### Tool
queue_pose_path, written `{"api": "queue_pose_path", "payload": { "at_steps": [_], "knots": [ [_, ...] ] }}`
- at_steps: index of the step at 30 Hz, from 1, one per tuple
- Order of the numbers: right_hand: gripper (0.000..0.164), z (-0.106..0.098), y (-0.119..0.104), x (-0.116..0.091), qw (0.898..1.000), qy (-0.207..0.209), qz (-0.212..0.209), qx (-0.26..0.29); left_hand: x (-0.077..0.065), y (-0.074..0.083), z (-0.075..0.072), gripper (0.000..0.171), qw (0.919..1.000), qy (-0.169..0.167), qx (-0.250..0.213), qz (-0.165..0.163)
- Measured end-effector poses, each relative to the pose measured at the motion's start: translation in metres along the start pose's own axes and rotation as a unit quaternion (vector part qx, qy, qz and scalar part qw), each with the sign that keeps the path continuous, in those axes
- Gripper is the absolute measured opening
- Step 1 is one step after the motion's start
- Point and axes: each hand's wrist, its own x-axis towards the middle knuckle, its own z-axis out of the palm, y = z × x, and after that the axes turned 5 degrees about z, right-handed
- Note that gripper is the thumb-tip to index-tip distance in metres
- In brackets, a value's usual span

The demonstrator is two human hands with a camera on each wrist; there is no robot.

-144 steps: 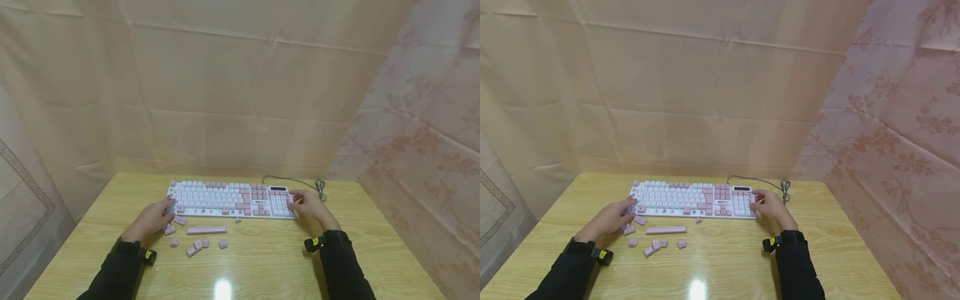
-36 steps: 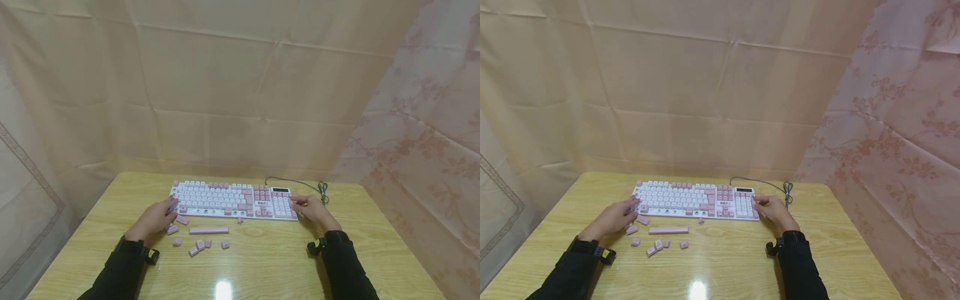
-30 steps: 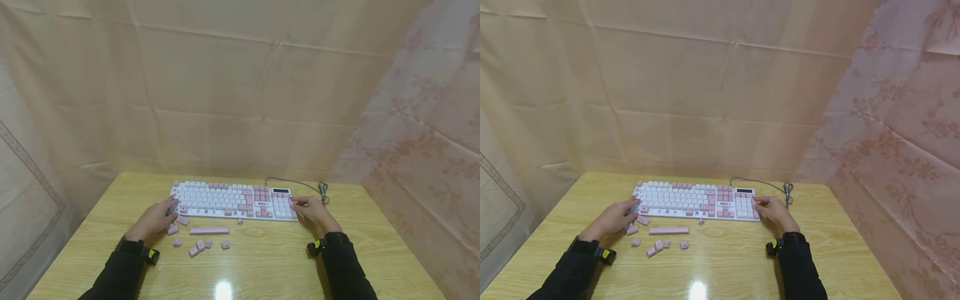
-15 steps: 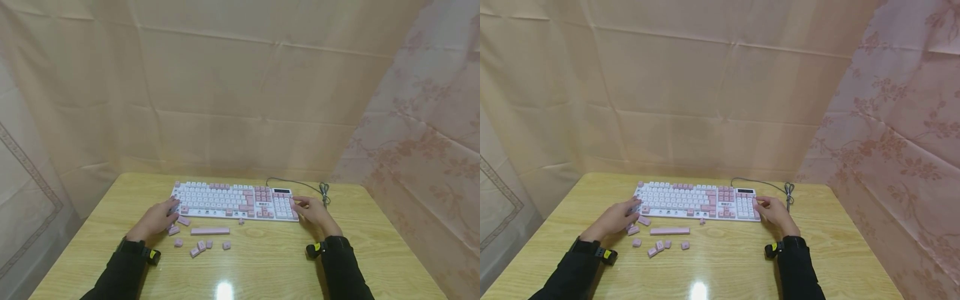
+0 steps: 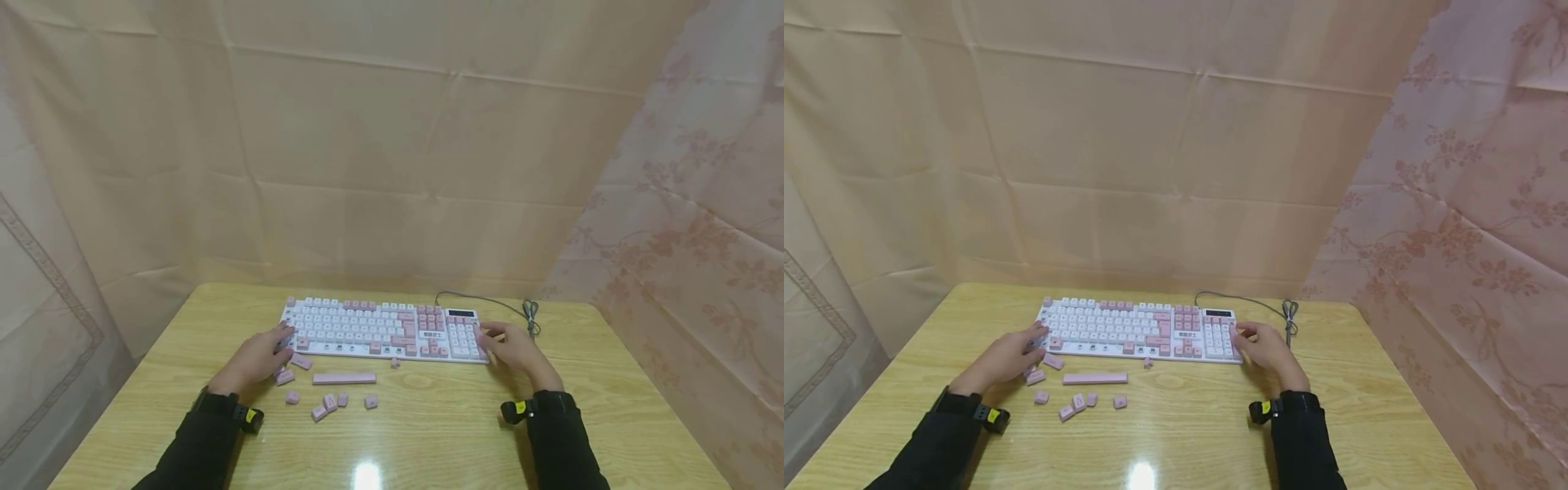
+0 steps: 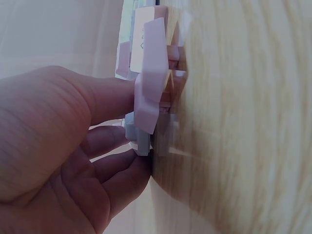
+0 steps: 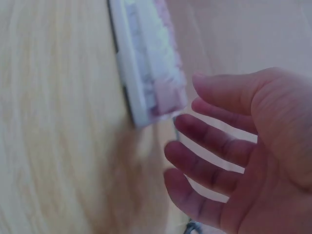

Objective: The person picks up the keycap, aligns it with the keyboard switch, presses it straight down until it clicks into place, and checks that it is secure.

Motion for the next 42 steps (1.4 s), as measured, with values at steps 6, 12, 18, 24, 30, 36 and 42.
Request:
{"api": "queue_pose_path", "payload": {
  "at_steps": [6,12,18,24,30,36,42],
  "knots": [
    [0.043,-0.007,-0.020,-0.005,0.999,0.021,-0.027,0.015,-0.001,0.002,-0.002,0.047,1.0000,-0.003,-0.004,-0.002],
    [0.038,-0.008,-0.053,-0.011,0.996,0.040,-0.081,0.000,-0.002,0.003,-0.002,0.048,1.0000,-0.003,-0.009,-0.003],
    [0.034,0.005,-0.084,-0.016,0.987,0.043,-0.155,-0.016,0.000,0.002,-0.002,0.048,1.0000,-0.005,-0.006,-0.005],
    [0.033,0.025,-0.110,-0.019,0.973,0.036,-0.222,-0.042,-0.001,0.002,-0.002,0.048,1.0000,-0.001,-0.005,0.000],
    [0.032,0.044,-0.125,-0.022,0.970,0.004,-0.235,-0.060,-0.001,0.001,-0.001,0.047,1.0000,0.001,0.000,0.004],
    [0.031,0.055,-0.129,-0.024,0.973,-0.012,-0.220,-0.070,-0.001,0.001,0.000,0.047,1.0000,0.002,0.000,0.001],
    [0.031,0.064,-0.131,-0.025,0.969,-0.040,-0.232,-0.076,-0.001,0.001,-0.002,0.047,1.0000,-0.001,0.001,0.003]
  ]
}}
